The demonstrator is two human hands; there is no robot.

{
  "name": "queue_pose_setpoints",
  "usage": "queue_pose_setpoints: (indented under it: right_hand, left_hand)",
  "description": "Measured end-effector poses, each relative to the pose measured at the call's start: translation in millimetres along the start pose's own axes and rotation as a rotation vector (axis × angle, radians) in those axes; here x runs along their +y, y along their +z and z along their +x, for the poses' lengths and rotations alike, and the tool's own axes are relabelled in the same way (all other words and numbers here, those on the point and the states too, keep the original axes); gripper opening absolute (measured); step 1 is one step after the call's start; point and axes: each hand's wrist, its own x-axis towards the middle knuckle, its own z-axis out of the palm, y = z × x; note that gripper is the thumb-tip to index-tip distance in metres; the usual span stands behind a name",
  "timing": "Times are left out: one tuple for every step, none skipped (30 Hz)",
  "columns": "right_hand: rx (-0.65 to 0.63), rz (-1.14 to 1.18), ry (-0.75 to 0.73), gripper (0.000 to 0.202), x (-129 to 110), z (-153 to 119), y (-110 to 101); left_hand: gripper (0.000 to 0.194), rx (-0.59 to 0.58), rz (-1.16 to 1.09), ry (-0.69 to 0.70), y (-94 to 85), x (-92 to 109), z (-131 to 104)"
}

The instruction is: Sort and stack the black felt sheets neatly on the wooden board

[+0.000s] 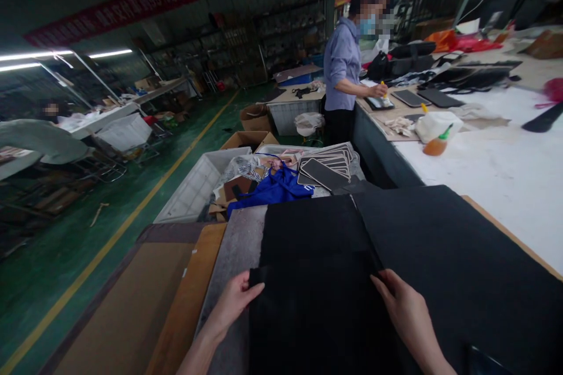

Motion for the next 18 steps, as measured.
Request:
queue_pose_setpoints:
  right_hand:
    - [0.007, -0.036, 0.016, 0.032, -3, 2, 0]
    - [0.015, -0.067, 0.03, 0.031, -6, 3, 1]
    - [0.025, -0.089, 0.038, 0.03, -9, 4, 1]
    - [0.035, -0.113, 0.045, 0.03, -12, 4, 2]
    - [0.043, -0.138, 0.052, 0.029, -14, 4, 2]
    - [0.048, -0.161, 0.056, 0.029, -16, 4, 3]
    - [0.051, -0.181, 0.06, 0.029, -18, 3, 3]
    - [0.053, -0.197, 0.061, 0.029, -20, 2, 3]
    - [0.053, -0.209, 0.061, 0.028, -22, 2, 2]
    - [0.052, -0.221, 0.06, 0.028, -23, 2, 2]
    - [0.052, -0.236, 0.059, 0.028, -25, 2, 1]
    - [0.053, -0.252, 0.059, 0.027, -27, 3, 0]
    - [0.057, -0.268, 0.06, 0.028, -29, 4, 0]
    - [0.063, -0.285, 0.062, 0.028, -30, 5, -1]
    - [0.072, -0.299, 0.063, 0.029, -32, 6, -1]
    - [0.083, -0.308, 0.063, 0.029, -33, 7, -1]
    - [0.093, -0.314, 0.06, 0.03, -34, 8, 0]
    - [0.103, -0.32, 0.056, 0.03, -34, 9, 0]
  left_hand:
    - [0.05, 0.024, -0.001, 0.016, 0.7, -4, 5]
    - [0.052, 0.048, 0.004, 0.03, 1.5, -8, 11]
    - [0.053, 0.072, 0.014, 0.044, 2.5, -12, 16]
    - [0.053, 0.094, 0.025, 0.058, 3.4, -15, 20]
    - [0.052, 0.113, 0.037, 0.071, 4.1, -17, 22]
    - [0.051, 0.129, 0.049, 0.083, 4.6, -18, 24]
    - [0.05, 0.143, 0.061, 0.093, 4.7, -19, 25]
    - [0.048, 0.155, 0.074, 0.099, 4.6, -19, 25]
    - [0.048, 0.165, 0.087, 0.102, 4.3, -19, 25]
    - [0.047, 0.175, 0.1, 0.102, 3.9, -19, 26]
    - [0.046, 0.187, 0.114, 0.098, 3.5, -19, 26]
    - [0.046, 0.201, 0.13, 0.094, 3.3, -20, 28]
    - [0.045, 0.219, 0.148, 0.088, 3.3, -21, 30]
    - [0.046, 0.241, 0.168, 0.083, 3.6, -23, 32]
    - [0.046, 0.265, 0.189, 0.081, 4.2, -24, 35]
    - [0.047, 0.29, 0.208, 0.081, 4.9, -26, 37]
    - [0.048, 0.314, 0.231, 0.082, 5.7, -27, 39]
    - [0.049, 0.334, 0.259, 0.08, 6.4, -28, 41]
